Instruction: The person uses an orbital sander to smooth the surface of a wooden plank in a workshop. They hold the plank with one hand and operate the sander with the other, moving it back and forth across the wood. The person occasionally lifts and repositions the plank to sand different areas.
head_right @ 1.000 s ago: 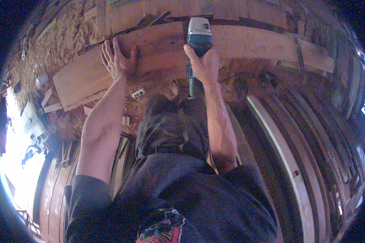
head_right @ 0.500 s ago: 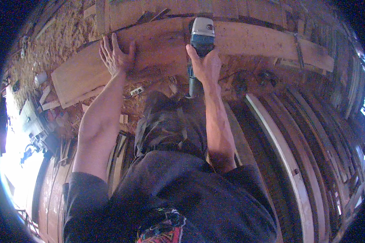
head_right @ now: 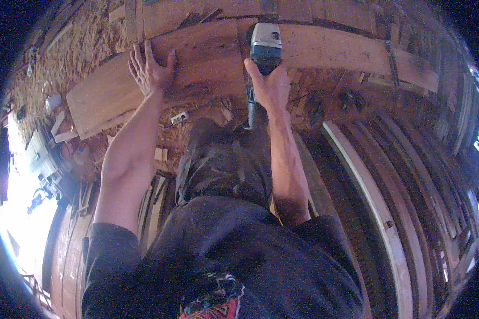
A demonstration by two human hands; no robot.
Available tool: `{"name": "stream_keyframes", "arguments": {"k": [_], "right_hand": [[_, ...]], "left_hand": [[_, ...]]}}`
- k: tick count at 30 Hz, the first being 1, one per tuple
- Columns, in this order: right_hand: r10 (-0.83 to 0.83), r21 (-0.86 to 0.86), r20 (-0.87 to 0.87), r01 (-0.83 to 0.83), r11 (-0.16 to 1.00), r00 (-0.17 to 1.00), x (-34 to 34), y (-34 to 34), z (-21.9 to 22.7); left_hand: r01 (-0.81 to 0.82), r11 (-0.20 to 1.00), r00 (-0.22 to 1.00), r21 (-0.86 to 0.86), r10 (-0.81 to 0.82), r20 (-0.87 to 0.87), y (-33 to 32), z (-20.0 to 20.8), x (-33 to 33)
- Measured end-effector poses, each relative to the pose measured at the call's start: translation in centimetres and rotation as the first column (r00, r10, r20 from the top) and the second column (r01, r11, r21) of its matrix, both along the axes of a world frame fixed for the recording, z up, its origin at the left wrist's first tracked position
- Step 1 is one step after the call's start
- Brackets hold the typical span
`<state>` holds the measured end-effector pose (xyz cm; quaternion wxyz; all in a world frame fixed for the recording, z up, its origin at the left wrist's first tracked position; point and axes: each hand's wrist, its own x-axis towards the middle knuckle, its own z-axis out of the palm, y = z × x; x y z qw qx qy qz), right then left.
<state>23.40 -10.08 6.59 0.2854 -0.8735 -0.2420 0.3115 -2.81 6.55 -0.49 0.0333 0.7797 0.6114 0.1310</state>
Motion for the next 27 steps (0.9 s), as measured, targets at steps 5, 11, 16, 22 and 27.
{"name": "stream_keyframes", "arguments": {"k": [5, 11, 16, 22, 27], "right_hand": [[0.036, 0.029, -0.082, -0.034, 0.999, 0.996, -0.7, -0.5, 0.3], [0.0, 0.068, -0.02, 0.002, 0.998, 1.0, -1.1, -1.1, 0.2], [-0.016, 0.013, -0.018, 0.016, 1.0, 1.0, -1.4, -2.1, -0.4], [0.018, 0.044, 0.0, -0.018, 0.999, 1.0, -1.6, -2.5, 0.1], [-0.04, 0.015, -0.046, 0.041, 0.999, 0.998, -1.6, -2.6, 1.4]], "left_hand": [[-0.003, 1.0, 1.0, -0.002, 0.003, -0.011, -0.1, -0.2, -0.2], [-0.009, 1.0, 1.0, 0.012, 0.009, -0.023, 0.2, -0.5, -0.2], [0.003, 0.999, 1.0, 0.045, -0.003, -0.01, 0.1, -0.5, -0.2], [-0.004, 0.999, 1.0, 0.049, 0.005, -0.014, 0.0, -0.4, -0.2], [0.007, 0.999, 1.0, 0.047, -0.006, -0.011, 0.1, -0.6, -0.3]]}}
